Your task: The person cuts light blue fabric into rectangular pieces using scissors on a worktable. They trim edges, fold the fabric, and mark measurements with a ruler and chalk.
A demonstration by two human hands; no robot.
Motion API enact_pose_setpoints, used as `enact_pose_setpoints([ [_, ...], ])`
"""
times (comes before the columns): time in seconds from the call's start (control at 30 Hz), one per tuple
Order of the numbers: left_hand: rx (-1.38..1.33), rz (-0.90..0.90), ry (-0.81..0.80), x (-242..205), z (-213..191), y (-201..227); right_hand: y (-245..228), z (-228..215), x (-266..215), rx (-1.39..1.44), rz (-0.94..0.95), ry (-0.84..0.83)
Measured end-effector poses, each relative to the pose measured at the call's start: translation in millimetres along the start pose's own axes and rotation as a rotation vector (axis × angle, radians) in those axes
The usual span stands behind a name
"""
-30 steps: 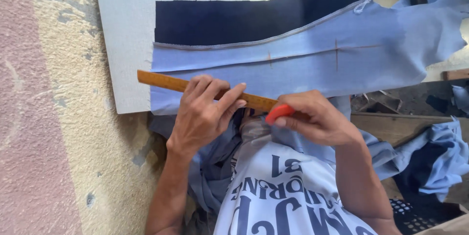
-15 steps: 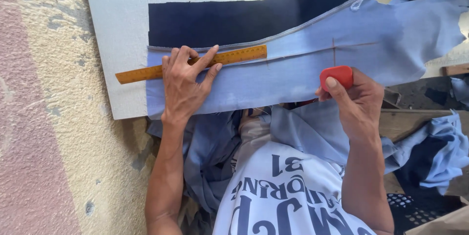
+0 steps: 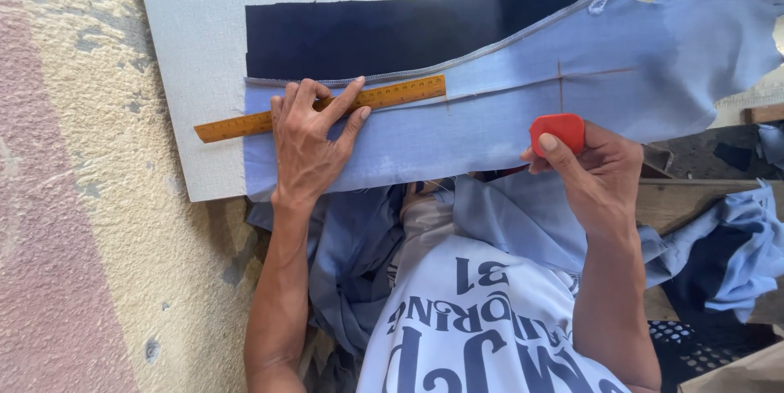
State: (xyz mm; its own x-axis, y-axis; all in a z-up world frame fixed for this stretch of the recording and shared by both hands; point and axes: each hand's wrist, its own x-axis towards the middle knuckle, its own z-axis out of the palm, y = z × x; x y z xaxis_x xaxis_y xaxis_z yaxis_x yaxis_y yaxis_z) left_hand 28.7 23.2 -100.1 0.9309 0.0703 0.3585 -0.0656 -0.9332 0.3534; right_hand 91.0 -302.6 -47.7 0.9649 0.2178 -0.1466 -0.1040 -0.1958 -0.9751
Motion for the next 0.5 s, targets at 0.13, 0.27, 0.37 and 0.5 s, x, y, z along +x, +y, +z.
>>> enact_pose_setpoints([
  [0.13,0.0,0.0,0.006,-0.2,0.8,0.1,1.7,1.8,-0.1,0.012,-0.024,-0.005],
  [0.27,-0.031,-0.006,0.023,1.2,0.7,-1.9,-1.6,11.0,6.2,-0.017,-0.116,-0.056],
  [0.37,-0.076,-0.015,0.051,2.6,1.3,-1.8,-7.6,21.9,15.3,-0.178,-0.222,-0.069],
  [0.5,-0.071,-0.014,0.05,1.4,1.2,-1.7,7.3,36.4,30.9,-0.405,-0.354,-0.072],
])
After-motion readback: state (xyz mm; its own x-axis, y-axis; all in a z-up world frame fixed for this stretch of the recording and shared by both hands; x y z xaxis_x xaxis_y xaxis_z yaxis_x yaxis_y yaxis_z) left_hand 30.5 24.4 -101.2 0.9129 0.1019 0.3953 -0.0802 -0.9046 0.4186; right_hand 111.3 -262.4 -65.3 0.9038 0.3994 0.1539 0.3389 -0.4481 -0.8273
